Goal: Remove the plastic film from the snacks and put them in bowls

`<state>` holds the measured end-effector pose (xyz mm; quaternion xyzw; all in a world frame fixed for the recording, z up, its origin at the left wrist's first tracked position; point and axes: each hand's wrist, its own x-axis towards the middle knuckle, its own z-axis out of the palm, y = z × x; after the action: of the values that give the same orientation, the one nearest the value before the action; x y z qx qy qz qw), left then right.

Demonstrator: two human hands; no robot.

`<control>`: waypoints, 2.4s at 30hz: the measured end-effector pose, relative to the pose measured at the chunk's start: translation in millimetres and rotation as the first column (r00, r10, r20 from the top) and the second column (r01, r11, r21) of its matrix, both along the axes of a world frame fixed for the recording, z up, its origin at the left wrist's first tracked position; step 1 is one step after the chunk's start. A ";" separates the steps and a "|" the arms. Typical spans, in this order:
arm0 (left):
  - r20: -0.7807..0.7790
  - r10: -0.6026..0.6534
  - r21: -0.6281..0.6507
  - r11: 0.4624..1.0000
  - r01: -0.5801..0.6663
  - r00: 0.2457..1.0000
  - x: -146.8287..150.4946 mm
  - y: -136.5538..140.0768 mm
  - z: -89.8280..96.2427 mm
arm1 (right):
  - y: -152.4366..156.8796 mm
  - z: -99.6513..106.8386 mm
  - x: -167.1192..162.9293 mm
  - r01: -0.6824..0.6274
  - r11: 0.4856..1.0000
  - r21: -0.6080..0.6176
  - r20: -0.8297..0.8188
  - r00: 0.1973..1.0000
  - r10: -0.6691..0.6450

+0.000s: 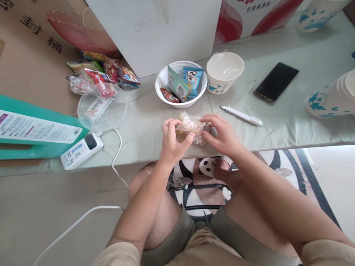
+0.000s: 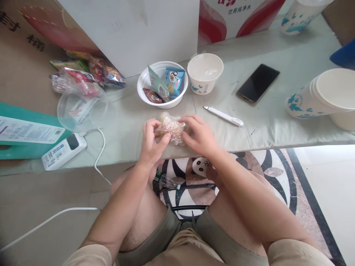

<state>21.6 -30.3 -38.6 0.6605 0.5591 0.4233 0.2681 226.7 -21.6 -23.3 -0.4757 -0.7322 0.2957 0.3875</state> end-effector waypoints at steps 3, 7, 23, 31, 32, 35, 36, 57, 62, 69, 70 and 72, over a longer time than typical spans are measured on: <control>-0.066 -0.072 0.061 0.995 0.076 0.995 -9.3 7.2 7.5 | -0.1 -2.8 -1.5 0.048 0.998 -0.031 -0.022 0.999 -0.049; 0.025 -0.081 0.029 0.996 0.080 0.996 -18.8 19.0 9.0 | 3.8 -3.8 6.5 0.088 0.995 0.048 0.004 0.996 -0.088; 0.407 0.068 -0.168 0.986 0.001 0.911 -21.4 26.6 9.3 | 9.4 -1.2 33.4 0.159 0.987 0.028 0.039 0.986 -0.160; 0.503 0.471 -0.388 0.872 -0.298 0.725 -39.4 31.9 6.7 | 16.1 1.8 54.4 0.496 0.857 0.143 0.202 0.833 -0.516; 0.470 0.456 -0.329 0.885 -0.329 0.756 -39.7 31.9 6.7 | 13.6 5.6 53.1 0.515 0.837 0.185 0.182 0.819 -0.545; 0.392 0.335 -0.137 0.942 -0.306 0.857 -38.6 31.5 7.9 | 1.8 14.9 41.3 0.347 0.907 0.238 0.173 0.904 -0.392; 0.357 0.291 -0.116 0.957 -0.267 0.888 -38.2 31.3 8.6 | -2.3 15.8 35.8 0.246 0.941 0.232 0.209 0.932 -0.295; -0.027 -0.011 0.077 0.997 0.013 1.000 -64.5 30.9 14.1 | -6.2 16.8 37.2 0.171 0.966 0.195 0.289 0.931 -0.224; 0.247 0.143 -0.158 0.982 -0.106 0.959 -53.2 37.1 21.3 | -6.6 15.9 41.7 0.160 0.974 0.160 0.189 0.963 -0.189; 0.509 0.416 -0.434 0.880 -0.193 0.754 -49.5 48.1 24.9 | -10.4 23.0 60.3 -0.003 1.000 -0.019 0.143 0.990 0.006; 0.488 0.444 -0.448 0.866 -0.220 0.751 -50.0 48.9 23.8 | -10.3 23.9 62.1 -0.102 0.992 -0.077 0.159 0.981 0.113; 0.439 0.458 -0.444 0.859 -0.256 0.773 -51.7 49.5 20.5 | -10.4 25.3 61.9 -0.223 0.966 -0.131 0.255 0.934 0.250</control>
<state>-30.1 19.1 -18.0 0.3364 0.6475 0.5227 0.4408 288.7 -32.0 2.0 -0.4386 -0.8142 0.3091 0.2217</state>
